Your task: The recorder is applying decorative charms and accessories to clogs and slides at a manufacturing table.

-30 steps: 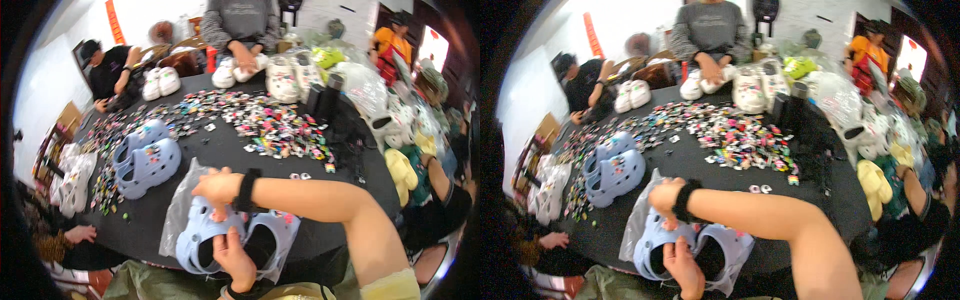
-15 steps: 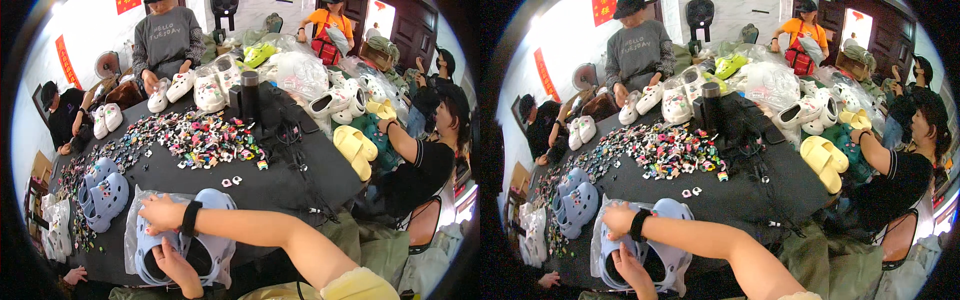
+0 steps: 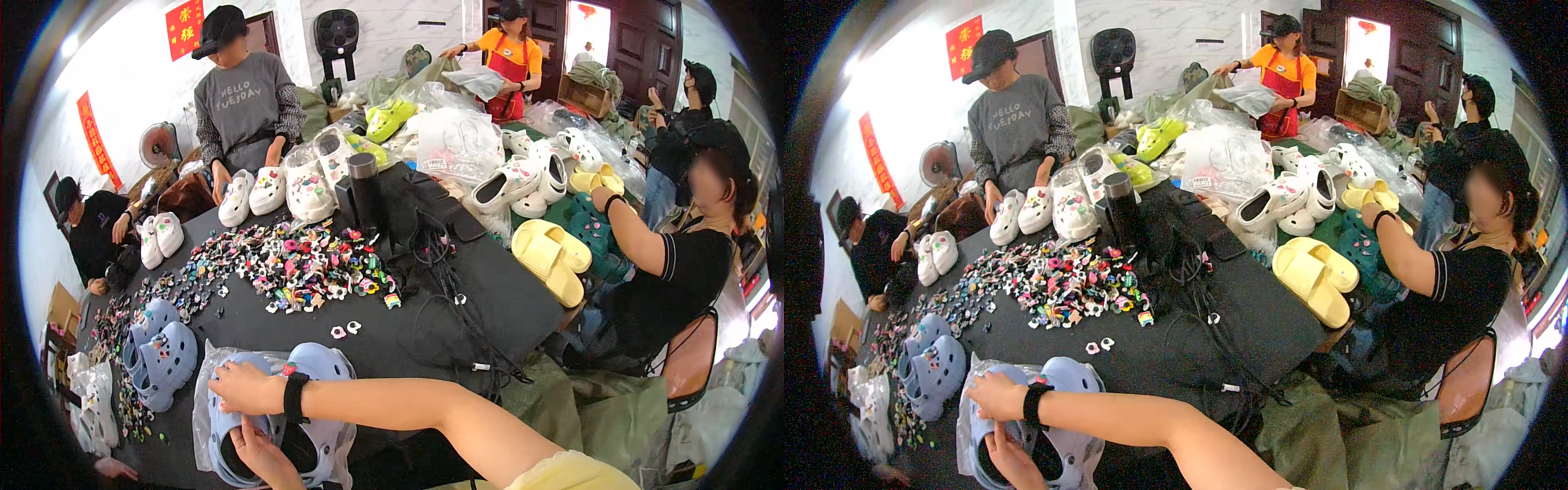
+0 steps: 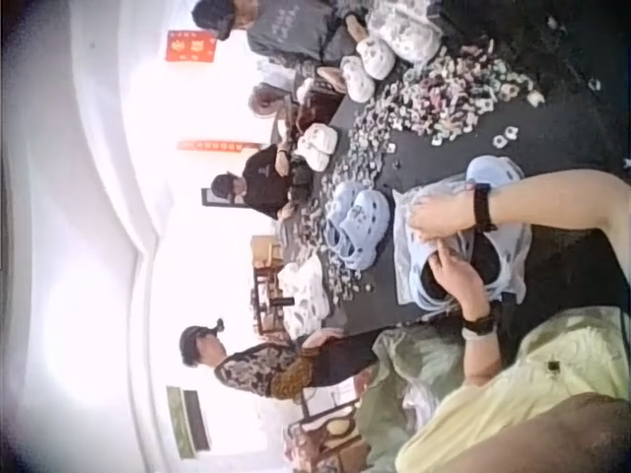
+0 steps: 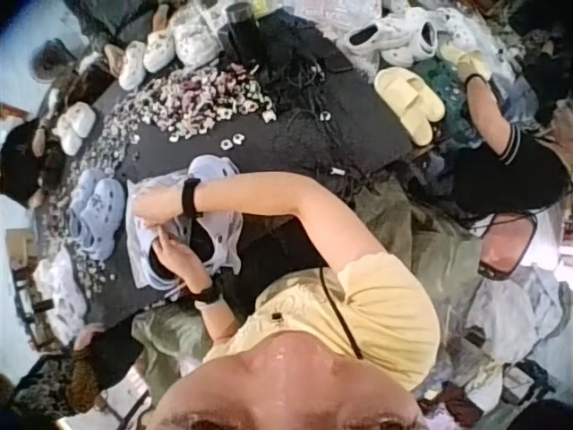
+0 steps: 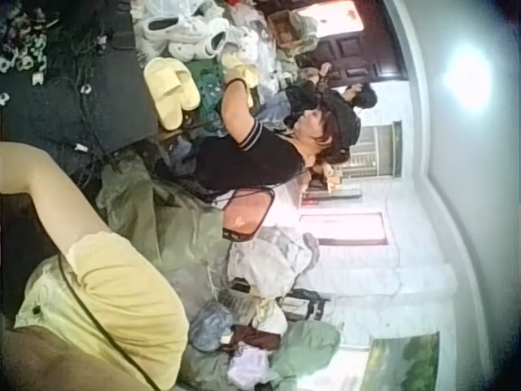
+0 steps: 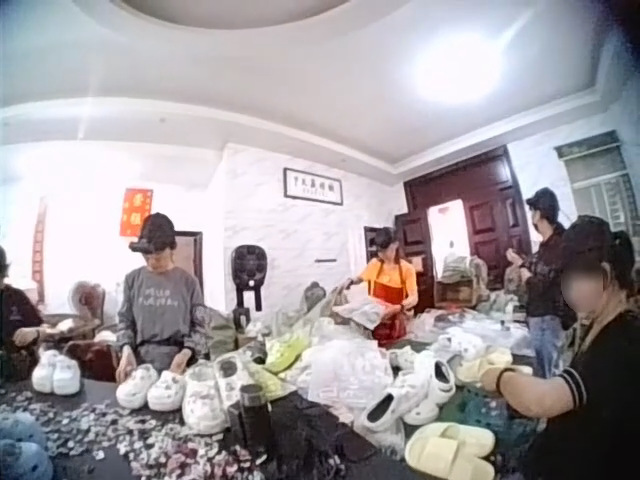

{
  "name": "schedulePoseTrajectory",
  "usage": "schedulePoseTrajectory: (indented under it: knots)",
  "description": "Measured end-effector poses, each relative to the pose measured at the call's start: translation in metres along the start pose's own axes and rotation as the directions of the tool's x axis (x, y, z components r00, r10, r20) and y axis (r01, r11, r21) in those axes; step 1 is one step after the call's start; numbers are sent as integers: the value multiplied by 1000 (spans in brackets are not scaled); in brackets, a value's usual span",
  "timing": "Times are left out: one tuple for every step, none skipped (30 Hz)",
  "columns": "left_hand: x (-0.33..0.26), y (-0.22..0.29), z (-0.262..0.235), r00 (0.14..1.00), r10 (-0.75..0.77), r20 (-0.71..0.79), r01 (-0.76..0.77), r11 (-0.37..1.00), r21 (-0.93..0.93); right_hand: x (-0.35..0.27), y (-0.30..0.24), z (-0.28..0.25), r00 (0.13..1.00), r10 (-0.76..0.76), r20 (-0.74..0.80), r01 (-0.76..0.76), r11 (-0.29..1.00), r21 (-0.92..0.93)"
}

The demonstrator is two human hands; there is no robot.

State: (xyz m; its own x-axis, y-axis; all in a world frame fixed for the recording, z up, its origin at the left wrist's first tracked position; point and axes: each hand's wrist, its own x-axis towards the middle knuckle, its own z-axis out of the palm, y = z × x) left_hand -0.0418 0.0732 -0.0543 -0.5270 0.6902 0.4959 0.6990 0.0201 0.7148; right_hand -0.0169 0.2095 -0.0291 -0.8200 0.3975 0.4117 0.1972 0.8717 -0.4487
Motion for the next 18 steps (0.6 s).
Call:
schedulePoseTrajectory:
  knots:
    - [0, 3, -1, 1000, 2, 18, -2, 1000, 9, 0, 0, -3, 1000, -4, 11, 4, 1000, 14]
    - [1, 3, -3, 999, 2, 34, -3, 1000, 22, 1, -1, -3, 1000, -11, 24, 11, 999, 31]
    - [2, 3, -5, 999, 2, 34, -3, 1000, 22, 2, -1, -2, 1000, -12, 24, 11, 999, 30]
    - [2, 3, -6, 999, -6, 32, 5, 1000, 22, 3, 0, -2, 999, -30, 21, 29, 999, 39]
    - [3, 3, -5, 999, -15, 31, 14, 1000, 21, 3, 1, -3, 999, -46, 19, 45, 998, 46]
    - [3, 2, -5, 999, -17, 32, 16, 1000, 17, 3, 1, -3, 999, -44, 22, 43, 998, 44]
    - [3, 2, -5, 999, -27, 32, 27, 1000, 11, 3, 1, -4, 999, -37, 21, 35, 998, 60]
    - [3, 1, -5, 999, -38, 32, 37, 999, 6, 3, 1, -4, 999, -30, 20, 28, 997, 75]
    - [2, 0, -5, 999, -40, 33, 40, 999, 3, 3, 0, -5, 999, -28, 23, 27, 997, 74]
    - [2, 0, -5, 999, -30, 35, 30, 1000, 4, 4, -1, -6, 999, -13, 34, 11, 997, 74]
    - [2, 0, -5, 999, -20, 35, 20, 1000, 4, 4, -3, -7, 999, 1, 45, -4, 997, 74]
    - [2, 1, -6, 999, -23, 32, 23, 1000, 3, 3, -6, -8, 999, -1, 49, -2, 997, 73]
    - [2, 1, -8, 999, -33, 25, 33, 999, 5, 2, -8, -9, 1000, -9, 17, 8, 997, 78]
    - [1, 2, -5, 999, -40, 25, 40, 999, 0, -1, -6, -12, 1000, -7, -17, 9, 997, 77]
    - [0, 0, -3, 999, -42, 29, 42, 999, -6, -1, -2, -16, 1000, -2, -14, 3, 997, 72]
    - [-3, -3, -1, 1000, -2, 16, 2, 1000, -23, -1, 4, -20, 997, 24, 74, -36, 987, 159]
    - [-2, -6, 1, 999, 42, 1, -42, 999, -35, 3, 10, -27, 986, 41, 160, -79, 967, 243]
    - [1, -11, 3, 999, 35, -8, -35, 999, -25, 4, 8, -42, 992, 66, 107, -94, 956, 277]
